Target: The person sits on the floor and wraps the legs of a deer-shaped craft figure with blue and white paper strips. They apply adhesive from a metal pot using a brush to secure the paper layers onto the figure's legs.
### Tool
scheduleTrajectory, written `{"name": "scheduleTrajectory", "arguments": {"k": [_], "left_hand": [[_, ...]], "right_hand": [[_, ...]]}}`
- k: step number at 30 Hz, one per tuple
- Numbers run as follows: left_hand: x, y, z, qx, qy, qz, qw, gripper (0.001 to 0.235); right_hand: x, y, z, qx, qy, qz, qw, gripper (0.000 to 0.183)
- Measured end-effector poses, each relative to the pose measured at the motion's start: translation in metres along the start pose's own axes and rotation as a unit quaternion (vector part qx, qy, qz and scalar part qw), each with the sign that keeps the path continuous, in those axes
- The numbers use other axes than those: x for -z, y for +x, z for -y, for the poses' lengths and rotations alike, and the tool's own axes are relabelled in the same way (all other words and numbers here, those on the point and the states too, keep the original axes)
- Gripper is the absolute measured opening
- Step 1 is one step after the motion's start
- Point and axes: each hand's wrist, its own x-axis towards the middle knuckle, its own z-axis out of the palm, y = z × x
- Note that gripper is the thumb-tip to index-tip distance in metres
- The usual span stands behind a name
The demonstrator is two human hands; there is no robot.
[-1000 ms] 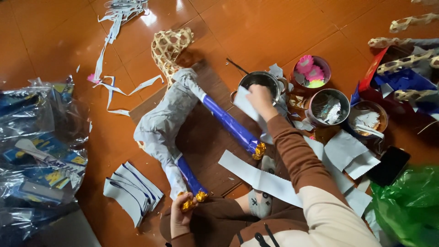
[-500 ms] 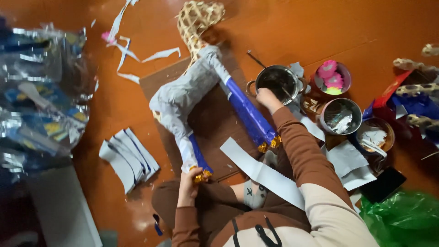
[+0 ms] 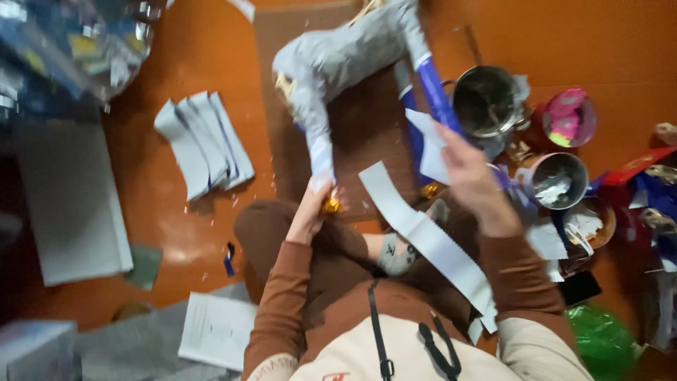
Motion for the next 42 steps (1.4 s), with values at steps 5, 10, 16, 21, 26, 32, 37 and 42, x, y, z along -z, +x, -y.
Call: {"name": "scheduleTrajectory", "arguments": {"k": [5,10,16,21,26,32,37,42], "left_hand": [[0.03,0.04,0.006,-0.064,0.048,-0.028,0.996,0.076],[0.041,-0.041,-0.037,-0.143,0.024,-0.084,0.986,0.055],[0.069,-0.015,0.004,-0.144,0.077,-0.108,0.981,0.02],[0.08,0.003,0.018,-0.154,0.098,-0.128,0.975,0.017],[0.049,-0.025,-0.01,-0.103,0.033,-0.132,0.985,0.018],[0.061,0.007,0.014,-0.09,-0.02,-0.172,0.981,0.027],[0.077,0.038,0.039,-0.082,0.004,-0.199,0.977,0.025],[0.052,0.019,0.029,-0.096,0.027,-0.218,0.971,0.02]], "right_hand": [[-0.16,-0.004,-0.027,0.298,-0.046,-0.046,0.952,0.037],[-0.21,-0.003,-0.044,0.368,-0.178,-0.028,0.912,0.036],[-0.208,-0.01,-0.037,0.381,-0.23,-0.016,0.895,0.046],[-0.182,-0.046,-0.051,0.29,-0.085,-0.057,0.952,0.018],[-0.207,-0.052,-0.141,-0.406,0.331,0.046,0.851,0.05],[-0.201,-0.032,-0.075,-0.267,0.337,-0.152,0.89,0.047],[-0.233,-0.048,-0.16,-0.237,0.247,-0.175,0.923,0.05],[-0.22,-0.041,-0.112,-0.215,0.232,-0.182,0.931,0.051]]}}
